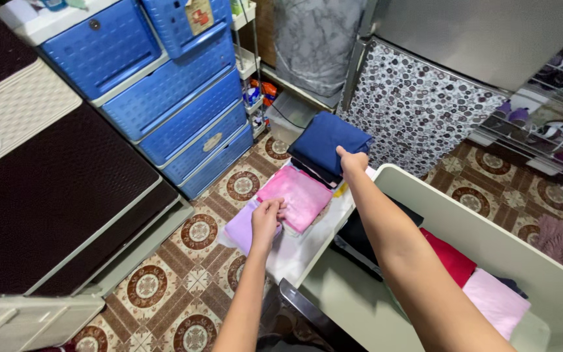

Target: The person folds various colored towels and places them into a white plastic storage bin. They pick up each towel, fold it neatly, and stack it inside the bin.

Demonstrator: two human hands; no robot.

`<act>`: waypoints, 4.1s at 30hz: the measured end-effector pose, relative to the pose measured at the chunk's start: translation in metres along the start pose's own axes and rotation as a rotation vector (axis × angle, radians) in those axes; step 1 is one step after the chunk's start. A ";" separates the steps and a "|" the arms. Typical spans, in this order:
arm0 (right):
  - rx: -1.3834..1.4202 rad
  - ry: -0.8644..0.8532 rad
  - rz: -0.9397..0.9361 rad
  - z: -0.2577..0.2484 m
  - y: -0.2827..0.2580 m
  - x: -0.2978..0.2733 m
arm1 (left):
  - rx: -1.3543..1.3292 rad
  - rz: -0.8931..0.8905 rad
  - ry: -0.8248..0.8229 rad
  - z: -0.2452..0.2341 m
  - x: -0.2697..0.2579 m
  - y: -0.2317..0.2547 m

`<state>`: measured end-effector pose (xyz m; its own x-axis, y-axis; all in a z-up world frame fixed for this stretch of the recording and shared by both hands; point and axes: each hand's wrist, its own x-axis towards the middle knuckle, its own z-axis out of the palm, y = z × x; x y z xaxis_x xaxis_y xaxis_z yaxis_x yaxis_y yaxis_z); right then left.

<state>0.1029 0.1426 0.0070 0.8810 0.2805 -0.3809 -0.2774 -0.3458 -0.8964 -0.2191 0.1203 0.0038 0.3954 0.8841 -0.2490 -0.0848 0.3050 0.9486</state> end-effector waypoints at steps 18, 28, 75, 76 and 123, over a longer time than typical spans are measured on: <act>0.389 -0.783 -0.468 -0.103 -0.133 -0.152 | 0.549 0.877 0.122 0.066 -0.031 0.134; -0.071 -1.036 -0.411 -0.295 -0.110 -0.237 | 0.344 0.420 -0.940 0.151 -0.088 0.176; -0.851 -0.815 -0.419 -0.234 0.193 -0.223 | 2.080 -0.160 -1.411 0.129 -0.041 -0.223; -0.884 -0.823 -0.431 -0.227 0.197 -0.225 | 2.067 -0.086 -1.421 0.129 -0.044 -0.215; 0.884 -0.716 0.259 -0.092 0.029 -0.017 | 1.159 0.460 -0.270 0.186 0.201 0.034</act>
<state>0.1149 0.0453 0.0083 0.4199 0.8315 -0.3637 -0.8359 0.1983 -0.5118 0.0272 0.2429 0.0227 0.7264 0.6842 0.0648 0.5280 -0.6159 0.5847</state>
